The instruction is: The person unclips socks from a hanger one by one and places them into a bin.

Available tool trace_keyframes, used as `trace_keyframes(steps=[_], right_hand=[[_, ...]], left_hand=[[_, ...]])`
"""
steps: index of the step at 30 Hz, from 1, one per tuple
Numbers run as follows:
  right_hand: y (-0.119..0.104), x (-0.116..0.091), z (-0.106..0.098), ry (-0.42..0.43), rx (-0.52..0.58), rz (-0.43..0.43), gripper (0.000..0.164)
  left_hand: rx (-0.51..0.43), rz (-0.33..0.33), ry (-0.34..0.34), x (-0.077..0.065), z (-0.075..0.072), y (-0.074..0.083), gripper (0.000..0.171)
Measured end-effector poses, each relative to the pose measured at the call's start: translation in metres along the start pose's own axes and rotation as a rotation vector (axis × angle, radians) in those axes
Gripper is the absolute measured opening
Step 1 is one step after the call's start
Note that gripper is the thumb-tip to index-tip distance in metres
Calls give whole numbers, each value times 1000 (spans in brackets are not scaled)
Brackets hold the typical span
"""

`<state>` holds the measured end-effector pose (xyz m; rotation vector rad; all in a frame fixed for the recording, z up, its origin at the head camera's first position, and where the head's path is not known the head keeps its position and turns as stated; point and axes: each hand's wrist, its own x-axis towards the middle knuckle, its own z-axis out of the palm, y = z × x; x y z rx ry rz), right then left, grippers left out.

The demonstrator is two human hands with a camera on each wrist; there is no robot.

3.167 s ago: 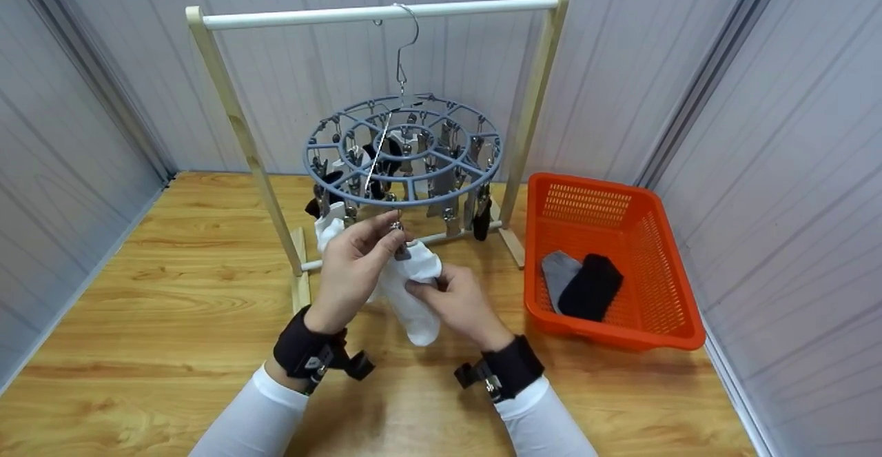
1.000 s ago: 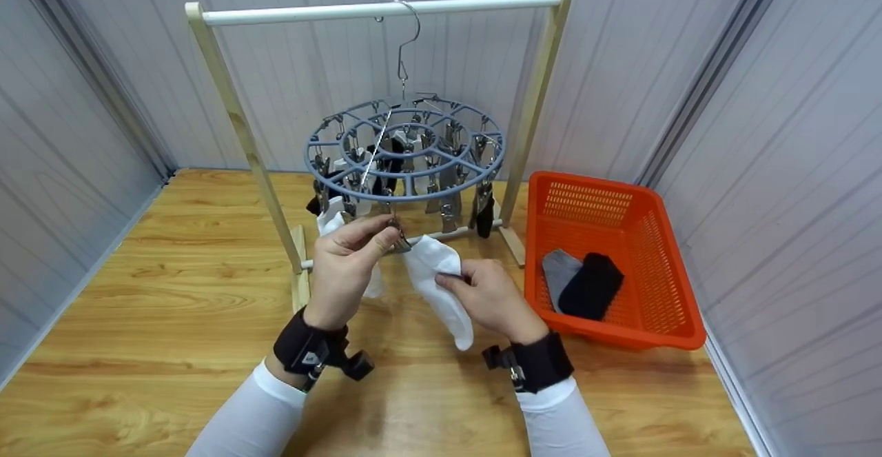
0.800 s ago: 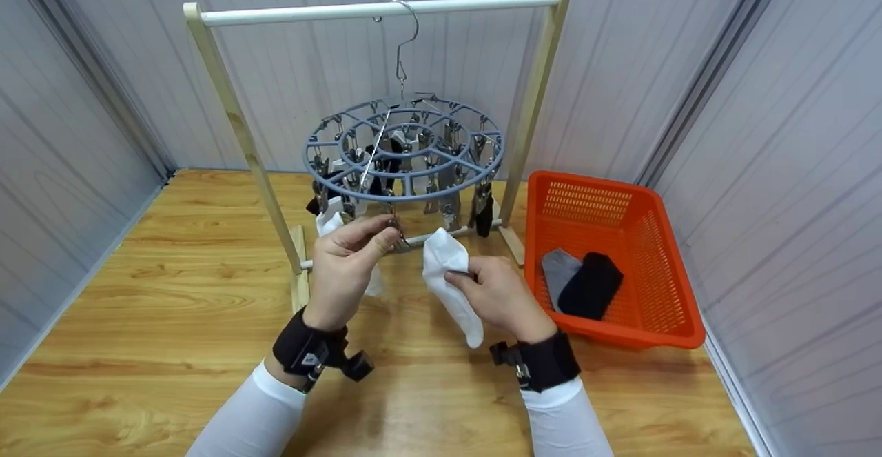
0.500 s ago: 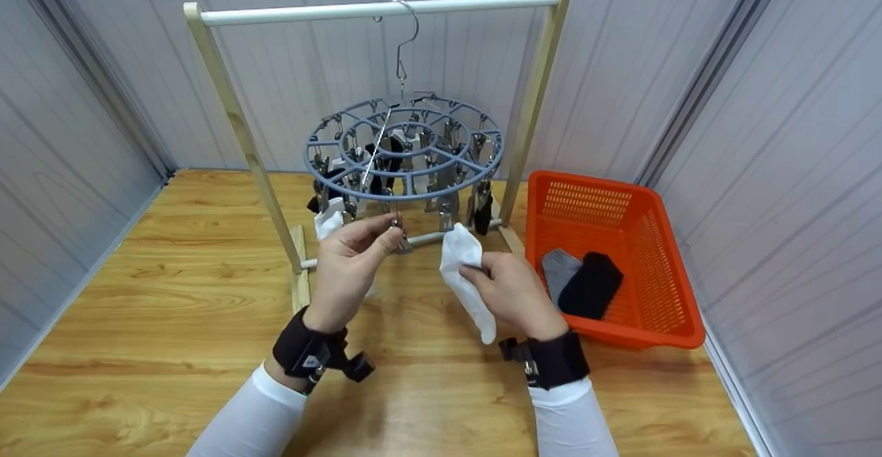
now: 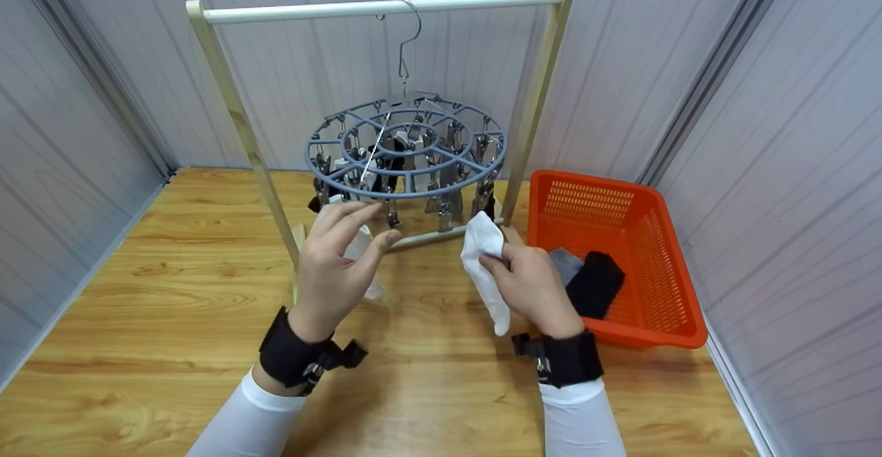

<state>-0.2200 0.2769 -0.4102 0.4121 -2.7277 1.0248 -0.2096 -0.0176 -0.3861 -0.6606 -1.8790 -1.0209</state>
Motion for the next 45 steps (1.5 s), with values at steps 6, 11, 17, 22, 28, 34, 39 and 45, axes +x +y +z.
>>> trace_keyframes(steps=[6,11,17,22,28,34,39,45], right_hand=[[0,-1,-5,41,-7,-10,20],[1,-3,-9,59,-16,-8,20],[4,-6,-17,97,20,19,21],[8,-7,-25,138,123,64,26],[19,-9,-39,241,176,112,28],[31,-15,-56,362,226,252,42],[40,-15,-61,400,129,348,46],[53,-11,-58,282,40,339,46]], left_hand=[[25,76,98,5,-5,-1,40],[85,129,170,7,-5,-7,44],[114,92,169,6,-6,-14,50],[148,58,128,5,-6,-16,51],[169,50,110,4,-4,-18,50],[183,31,85,3,-2,-18,48],[183,36,91,4,-2,-18,50],[183,33,82,3,-2,-18,48]])
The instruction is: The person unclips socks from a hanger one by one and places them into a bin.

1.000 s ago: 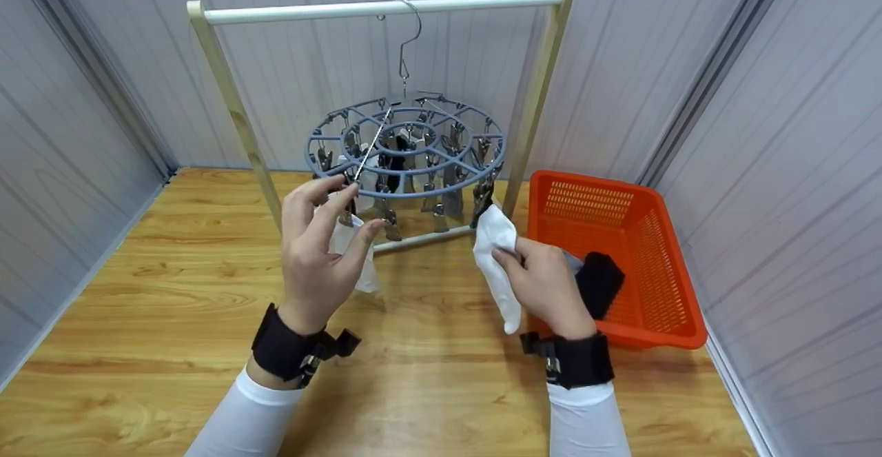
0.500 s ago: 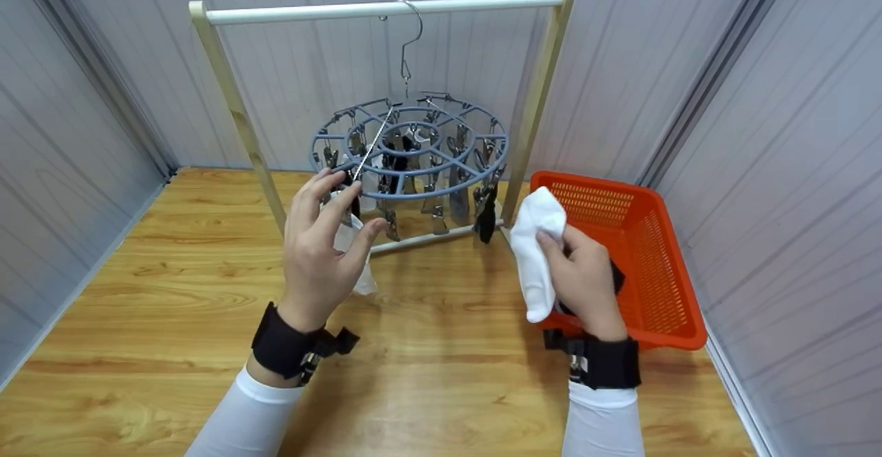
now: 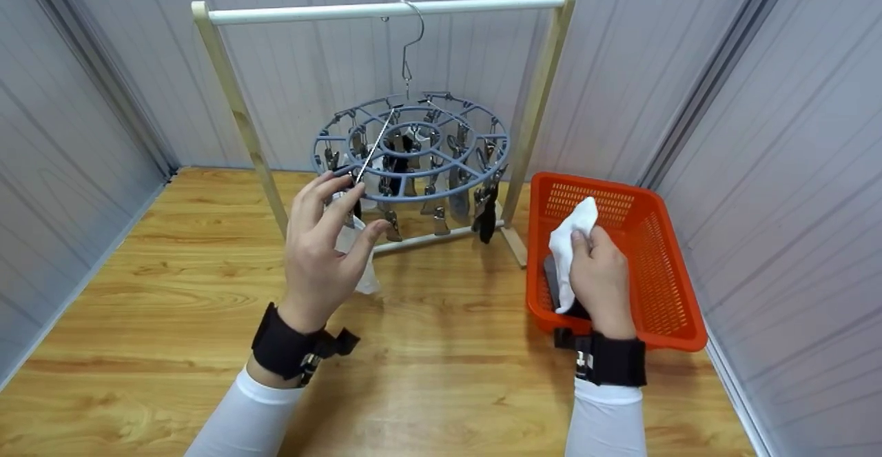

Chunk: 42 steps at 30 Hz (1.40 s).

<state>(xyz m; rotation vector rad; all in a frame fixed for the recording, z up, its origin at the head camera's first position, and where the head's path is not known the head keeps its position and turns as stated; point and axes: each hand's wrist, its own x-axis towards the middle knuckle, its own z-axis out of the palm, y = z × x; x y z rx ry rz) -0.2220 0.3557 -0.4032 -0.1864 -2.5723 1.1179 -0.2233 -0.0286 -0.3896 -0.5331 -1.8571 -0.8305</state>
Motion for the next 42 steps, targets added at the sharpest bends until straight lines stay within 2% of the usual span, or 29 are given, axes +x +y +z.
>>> trace_keyframes(steps=[5,9,12,15,20,23,33,42], right_hand=[[7,5,7,-90,-88,-33,37],[11,10,11,-204,-151,-37,37],[15,12,11,-290,-201,-37,43],[18,13,10,-322,-263,-42,51],[25,13,6,-297,-355,-28,49],[27,13,4,-284,-365,-17,48],[6,5,6,-222,-274,-81,52],[-15,-8,10,-125,-236,-197,41]], left_hand=[[1,3,-20,-1,0,1,42],[-4,4,-26,0,-1,3,41],[-19,-1,-28,1,-3,4,41],[-37,-7,-29,1,-4,5,39],[-57,2,-29,2,-5,6,38],[-64,9,-29,2,-5,7,38],[-94,41,-34,2,-7,10,40],[-149,113,-76,3,-7,12,40]])
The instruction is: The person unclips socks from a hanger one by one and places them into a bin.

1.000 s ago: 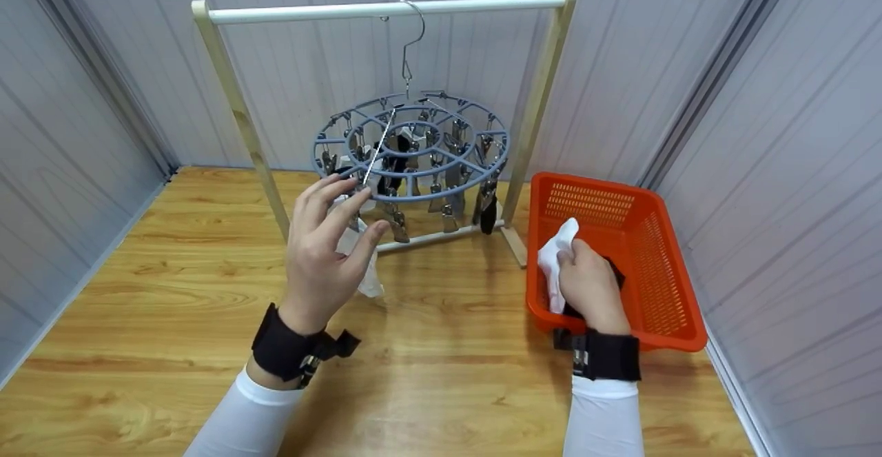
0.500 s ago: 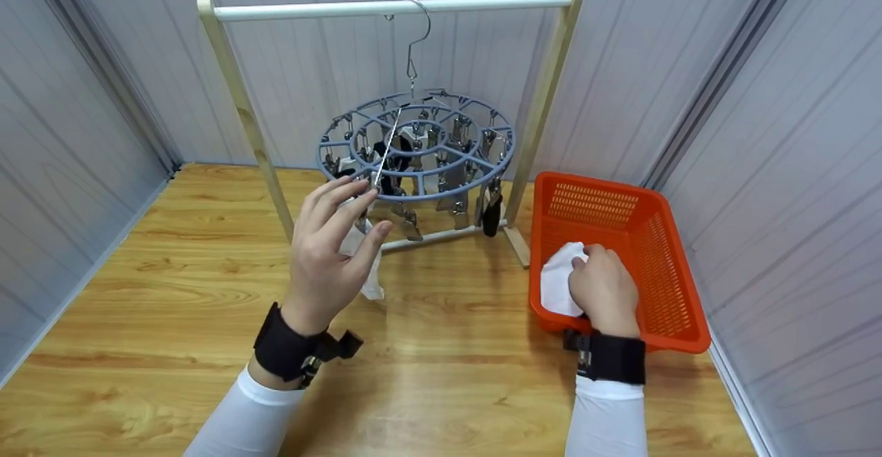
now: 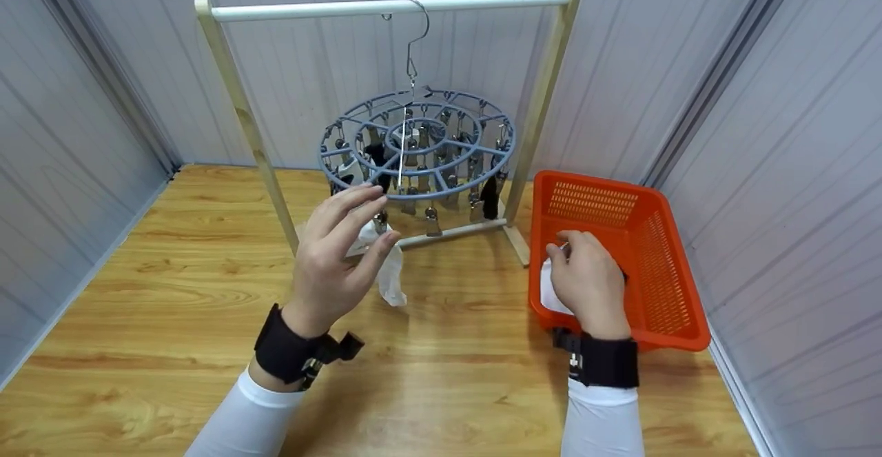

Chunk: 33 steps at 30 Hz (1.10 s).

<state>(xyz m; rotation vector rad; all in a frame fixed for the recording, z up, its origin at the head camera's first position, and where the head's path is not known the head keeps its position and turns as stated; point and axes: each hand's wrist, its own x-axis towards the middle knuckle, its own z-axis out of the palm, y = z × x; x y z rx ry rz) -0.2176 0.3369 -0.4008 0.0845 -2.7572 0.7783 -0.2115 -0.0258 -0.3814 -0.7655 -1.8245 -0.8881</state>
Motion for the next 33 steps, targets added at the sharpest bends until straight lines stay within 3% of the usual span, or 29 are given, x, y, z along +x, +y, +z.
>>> trace_keyframes(steps=[5,8,17,23,33], right_hand=[[-12,-4,3,3,-9,-54,40],[-21,-5,6,9,-25,-94,37],[-43,-9,17,8,-38,-172,35],[-55,-9,29,-87,-17,-204,38],[-70,-10,55,-200,90,-276,59]], left_hand=[[-65,45,-8,1,-4,-4,42],[-54,48,6,1,-8,-8,49],[151,-103,-18,1,-13,-15,59],[177,-106,-63,-1,-11,-15,54],[171,-74,-100,-7,-9,-16,49]])
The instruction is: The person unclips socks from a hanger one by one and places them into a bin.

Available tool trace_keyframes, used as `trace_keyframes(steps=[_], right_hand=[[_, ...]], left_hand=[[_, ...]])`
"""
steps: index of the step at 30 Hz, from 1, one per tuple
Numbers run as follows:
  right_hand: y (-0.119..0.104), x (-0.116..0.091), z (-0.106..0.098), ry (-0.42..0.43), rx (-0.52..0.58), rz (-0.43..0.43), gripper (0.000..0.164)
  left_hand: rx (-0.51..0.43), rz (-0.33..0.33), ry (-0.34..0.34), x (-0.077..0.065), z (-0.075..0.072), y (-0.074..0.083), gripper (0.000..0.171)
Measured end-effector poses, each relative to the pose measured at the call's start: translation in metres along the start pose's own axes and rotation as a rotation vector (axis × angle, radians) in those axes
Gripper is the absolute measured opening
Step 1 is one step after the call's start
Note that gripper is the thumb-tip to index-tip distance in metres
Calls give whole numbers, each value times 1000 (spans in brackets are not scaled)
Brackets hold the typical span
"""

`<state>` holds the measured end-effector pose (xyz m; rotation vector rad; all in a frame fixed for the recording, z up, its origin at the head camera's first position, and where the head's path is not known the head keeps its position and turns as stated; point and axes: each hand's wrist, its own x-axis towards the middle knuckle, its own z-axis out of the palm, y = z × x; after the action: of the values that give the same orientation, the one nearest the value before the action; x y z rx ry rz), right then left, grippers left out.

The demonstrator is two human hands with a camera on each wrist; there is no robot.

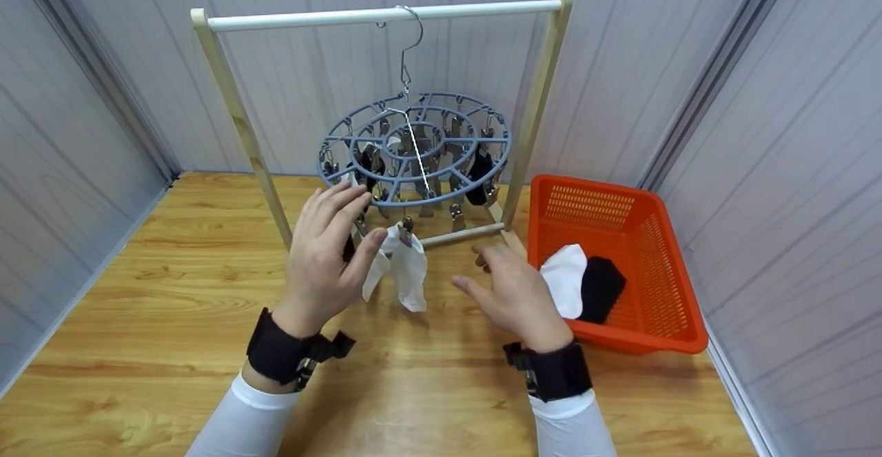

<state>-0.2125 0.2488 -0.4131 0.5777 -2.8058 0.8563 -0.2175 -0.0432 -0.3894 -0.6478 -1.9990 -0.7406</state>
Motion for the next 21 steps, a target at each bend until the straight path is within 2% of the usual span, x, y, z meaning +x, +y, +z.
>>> trace_keyframes(steps=[6,9,16,21], right_hand=[[-5,6,18,26,73,-87,57],[-6,9,29,41,138,-100,56],[-5,16,51,21,374,-54,63],[-1,19,61,-16,538,34,68]], left_hand=[[-11,-12,0,-2,-2,0,48],[-14,-14,-8,-3,-3,1,48],[-34,-10,-20,-2,-2,7,45],[-58,9,-9,-1,1,11,43]])
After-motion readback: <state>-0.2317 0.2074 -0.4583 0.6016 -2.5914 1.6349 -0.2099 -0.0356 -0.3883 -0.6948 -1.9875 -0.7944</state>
